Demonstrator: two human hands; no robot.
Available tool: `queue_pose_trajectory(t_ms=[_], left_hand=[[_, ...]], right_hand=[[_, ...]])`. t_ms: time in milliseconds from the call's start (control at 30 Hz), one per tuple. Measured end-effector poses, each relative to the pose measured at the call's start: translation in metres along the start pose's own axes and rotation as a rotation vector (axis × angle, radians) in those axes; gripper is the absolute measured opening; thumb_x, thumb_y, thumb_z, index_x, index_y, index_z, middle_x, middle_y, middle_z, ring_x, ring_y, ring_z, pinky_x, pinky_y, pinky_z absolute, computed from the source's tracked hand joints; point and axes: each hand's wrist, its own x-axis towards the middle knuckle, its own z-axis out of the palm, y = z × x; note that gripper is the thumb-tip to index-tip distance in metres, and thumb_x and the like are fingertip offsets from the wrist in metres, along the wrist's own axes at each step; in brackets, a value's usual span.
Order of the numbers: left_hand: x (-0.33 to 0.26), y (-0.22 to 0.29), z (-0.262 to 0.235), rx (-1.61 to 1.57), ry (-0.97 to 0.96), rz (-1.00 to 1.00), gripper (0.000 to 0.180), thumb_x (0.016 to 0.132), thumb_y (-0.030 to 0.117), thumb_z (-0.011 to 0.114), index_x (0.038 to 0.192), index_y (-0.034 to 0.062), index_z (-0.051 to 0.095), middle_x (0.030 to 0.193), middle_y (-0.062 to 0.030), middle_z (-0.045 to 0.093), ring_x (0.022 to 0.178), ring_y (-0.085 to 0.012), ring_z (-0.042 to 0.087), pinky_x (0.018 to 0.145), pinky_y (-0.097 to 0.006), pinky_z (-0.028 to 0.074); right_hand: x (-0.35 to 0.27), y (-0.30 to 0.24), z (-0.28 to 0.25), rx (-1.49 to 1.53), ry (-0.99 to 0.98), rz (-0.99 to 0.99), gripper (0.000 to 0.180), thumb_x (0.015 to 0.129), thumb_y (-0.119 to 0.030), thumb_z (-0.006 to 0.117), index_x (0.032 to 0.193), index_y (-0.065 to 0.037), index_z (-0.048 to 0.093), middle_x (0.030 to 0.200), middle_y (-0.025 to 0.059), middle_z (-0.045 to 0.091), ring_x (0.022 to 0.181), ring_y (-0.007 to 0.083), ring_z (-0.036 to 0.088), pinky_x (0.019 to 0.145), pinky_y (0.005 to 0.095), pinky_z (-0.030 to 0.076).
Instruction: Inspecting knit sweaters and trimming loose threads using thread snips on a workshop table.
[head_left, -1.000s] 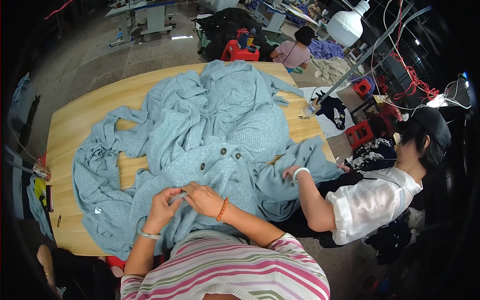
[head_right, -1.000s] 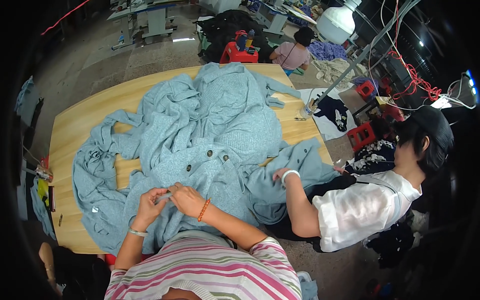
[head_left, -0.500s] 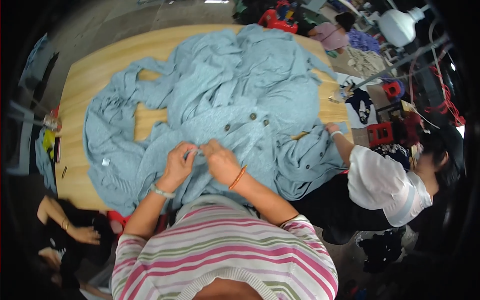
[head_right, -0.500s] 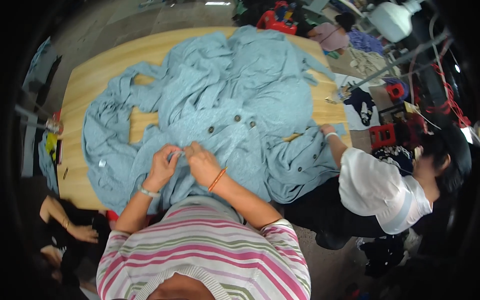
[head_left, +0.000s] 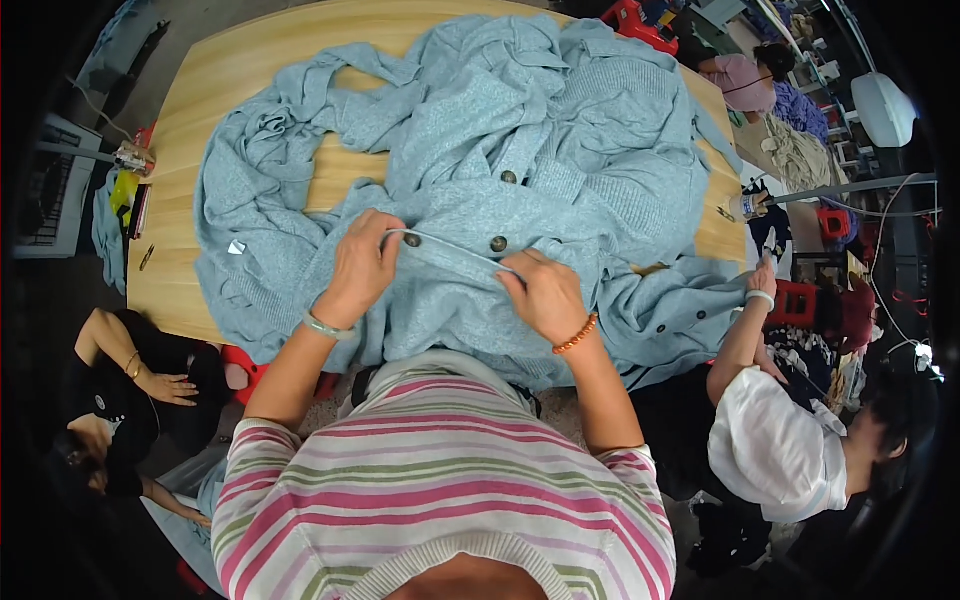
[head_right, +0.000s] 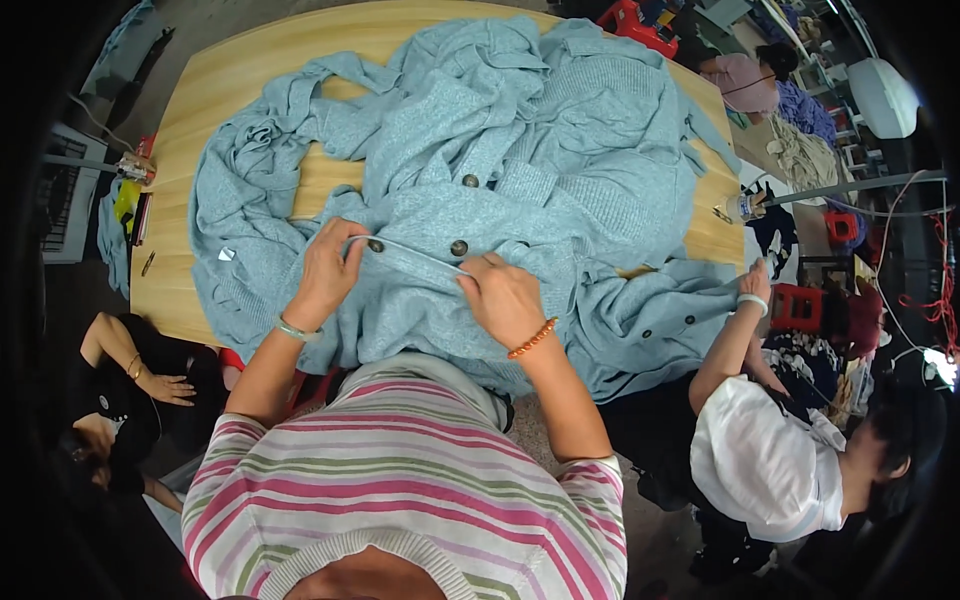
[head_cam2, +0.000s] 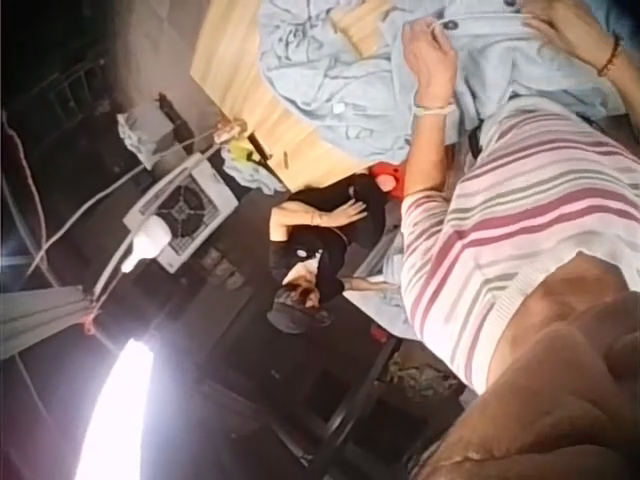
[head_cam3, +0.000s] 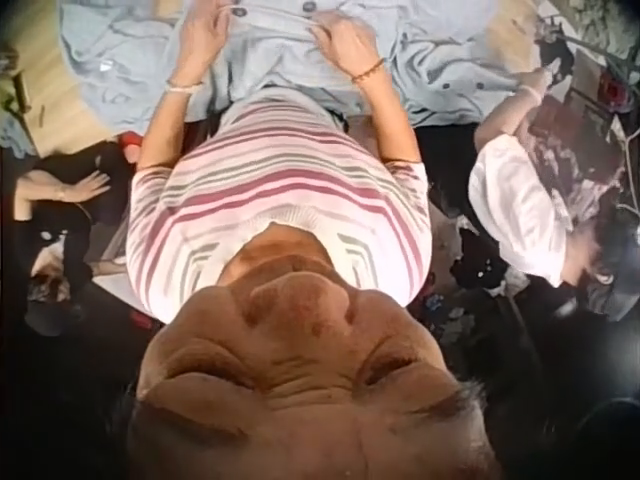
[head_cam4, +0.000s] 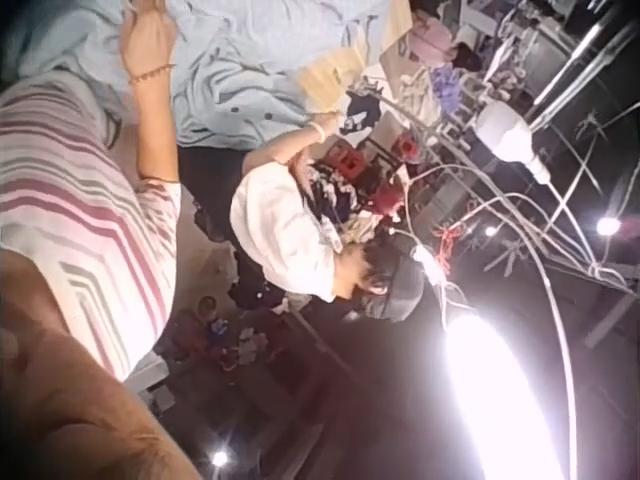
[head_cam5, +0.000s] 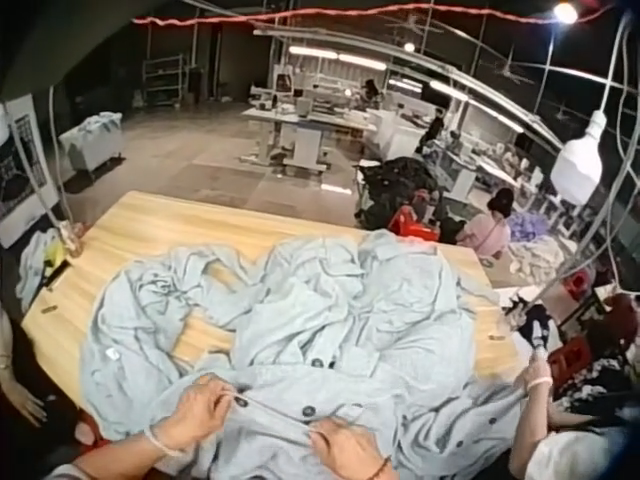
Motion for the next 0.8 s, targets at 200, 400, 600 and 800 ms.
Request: queue_pose_trajectory(t_ms=[200,400,600,800], left_hand=[[0.012,0.077,0.024,-0.105,-0.202,0.381,0.044,0.072,0.004,0.067,0.114,0.0045,0.054,0.106,-0.0143,0.057,0.097,-0.0333,0.056,0.086,-0.04,0.042],[0.023,0.048,0.058,0.124,-0.313,0.307,0.025,0.062,-0.003,0.066,0.086,0.0032,0.06,0.087,-0.01,0.059,0.084,-0.0319,0.057,0.074,-0.041,0.046],[0.044,0.05,0.045,-0.599,-0.579,-0.085,0.035,0.076,-0.004,0.063,0.11,0.0028,0.061,0.093,-0.0066,0.061,0.095,-0.0159,0.054,0.083,-0.03,0.046],[0.05,0.059,0.089,0.109,-0.189,0.101,0.022,0.078,0.008,0.064,0.099,0.0012,0.06,0.088,-0.0181,0.062,0.079,-0.0369,0.06,0.068,-0.042,0.049]], right_hand=[[-0.002,-0.004,-0.002,0.195,0.098,-0.127,0.011,0.078,-0.009,0.068,0.087,-0.004,0.066,0.08,0.0127,0.062,0.067,0.0325,0.062,0.056,0.0402,0.05],[-0.011,0.0,0.011,0.212,0.33,-0.206,0.009,0.079,-0.003,0.068,0.086,-0.001,0.065,0.08,0.0114,0.063,0.066,0.0297,0.063,0.056,0.0349,0.052],[-0.022,0.004,0.018,0.353,0.233,0.06,0.014,0.082,0.001,0.057,0.096,0.001,0.057,0.086,0.0198,0.06,0.077,0.0407,0.059,0.064,0.0432,0.049],[-0.02,0.011,0.024,0.306,0.127,0.001,0.015,0.082,-0.004,0.058,0.097,-0.001,0.056,0.089,0.0203,0.06,0.078,0.0412,0.06,0.065,0.0464,0.05]])
